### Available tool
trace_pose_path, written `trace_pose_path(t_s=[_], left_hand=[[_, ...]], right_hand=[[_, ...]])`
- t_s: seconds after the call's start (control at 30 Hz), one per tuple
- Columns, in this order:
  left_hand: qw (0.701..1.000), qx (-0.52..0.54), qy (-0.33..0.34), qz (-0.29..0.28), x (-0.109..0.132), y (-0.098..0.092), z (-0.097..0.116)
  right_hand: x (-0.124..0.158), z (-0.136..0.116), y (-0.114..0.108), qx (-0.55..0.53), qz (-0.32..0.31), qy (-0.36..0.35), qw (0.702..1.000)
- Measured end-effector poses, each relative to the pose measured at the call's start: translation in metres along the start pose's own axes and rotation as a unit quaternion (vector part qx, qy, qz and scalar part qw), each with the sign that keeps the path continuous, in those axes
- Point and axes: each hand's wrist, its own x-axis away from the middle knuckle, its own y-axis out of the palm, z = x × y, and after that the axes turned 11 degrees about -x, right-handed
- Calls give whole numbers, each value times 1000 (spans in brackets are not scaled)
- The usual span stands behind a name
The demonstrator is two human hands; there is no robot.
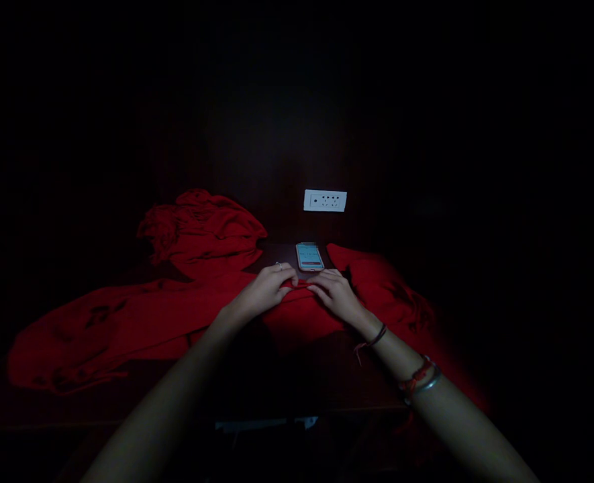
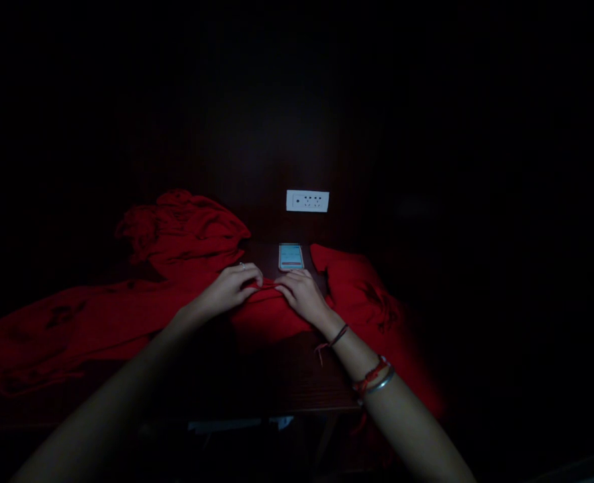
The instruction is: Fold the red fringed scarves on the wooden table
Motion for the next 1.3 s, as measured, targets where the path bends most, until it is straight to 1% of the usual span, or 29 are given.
trace_pose_path(t_s=[0.17, 0.3, 0.5, 0.57, 0.63, 0.77, 0.93, 1.13, 1.3], left_hand=[[1000, 26, 2, 1, 0, -3, 3], [1000, 10, -4, 11, 1, -4, 4], [998, -27, -8, 54, 3, -7, 4], [998, -33, -8, 60, 3, -7, 4], [997, -49, -8, 53, 3, -7, 5], [996, -87, -23, 25, 4, -8, 1], [993, -106, -27, -48, 6, -13, -7], [986, -138, -88, -32, 6, -11, -17], [962, -224, -148, -42, 11, -9, -33]], right_hand=[[-1, 0, -1, -26, 11, 18, 999], [-1, -1, 0, -28, 6, 30, 999], [-1, -1, -5, -46, 11, 18, 999], [-1, 0, -8, -48, 8, 14, 999], [-1, 1, -11, -41, 13, 22, 999], [-1, 1, -15, -32, 45, 38, 998], [1, 0, -19, -34, 42, 36, 998], [4, 8, -22, -13, 22, 48, 998], [8, 23, -32, 15, 32, 71, 997]])
